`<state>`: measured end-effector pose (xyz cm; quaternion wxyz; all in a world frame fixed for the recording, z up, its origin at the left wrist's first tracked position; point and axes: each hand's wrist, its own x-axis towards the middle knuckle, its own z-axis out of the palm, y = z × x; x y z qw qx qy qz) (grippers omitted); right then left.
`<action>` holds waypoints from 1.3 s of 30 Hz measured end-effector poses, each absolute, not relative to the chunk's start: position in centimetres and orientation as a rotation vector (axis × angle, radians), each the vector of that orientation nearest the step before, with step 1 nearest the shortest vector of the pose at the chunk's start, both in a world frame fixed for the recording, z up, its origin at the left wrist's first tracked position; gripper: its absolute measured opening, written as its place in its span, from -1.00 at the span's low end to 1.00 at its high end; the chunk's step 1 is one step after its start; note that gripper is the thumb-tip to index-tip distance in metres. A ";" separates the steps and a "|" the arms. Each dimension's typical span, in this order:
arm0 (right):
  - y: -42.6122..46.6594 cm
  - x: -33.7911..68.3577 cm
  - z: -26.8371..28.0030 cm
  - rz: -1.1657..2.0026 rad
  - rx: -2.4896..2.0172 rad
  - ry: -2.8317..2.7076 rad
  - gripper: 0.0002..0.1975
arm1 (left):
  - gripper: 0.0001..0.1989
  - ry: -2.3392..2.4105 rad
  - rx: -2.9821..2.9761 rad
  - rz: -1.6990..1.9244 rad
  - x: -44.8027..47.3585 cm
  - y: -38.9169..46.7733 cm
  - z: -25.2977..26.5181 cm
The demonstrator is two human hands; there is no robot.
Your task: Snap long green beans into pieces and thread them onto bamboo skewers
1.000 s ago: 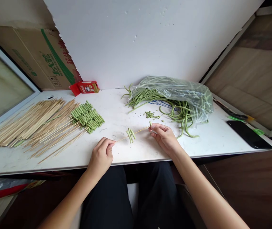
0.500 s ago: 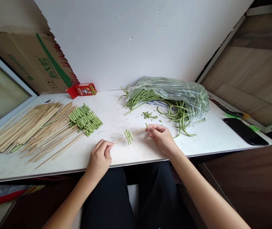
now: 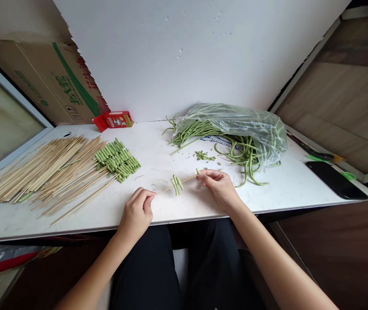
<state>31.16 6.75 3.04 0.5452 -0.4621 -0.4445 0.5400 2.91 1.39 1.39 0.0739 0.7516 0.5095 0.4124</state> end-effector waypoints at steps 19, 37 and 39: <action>6.3 31.9 5.3 1.209 -1.185 -1.414 -0.66 | -0.86 1.490 2.284 1.276 2.9 1.3 1.4; 7.2 37.0 6.0 0.304 -1.735 -1.931 -0.83 | -0.88 1.540 2.304 1.263 2.8 1.3 1.0; 7.2 37.0 5.9 0.296 -1.770 -1.999 -0.90 | -0.87 1.542 2.298 1.260 2.8 1.3 1.0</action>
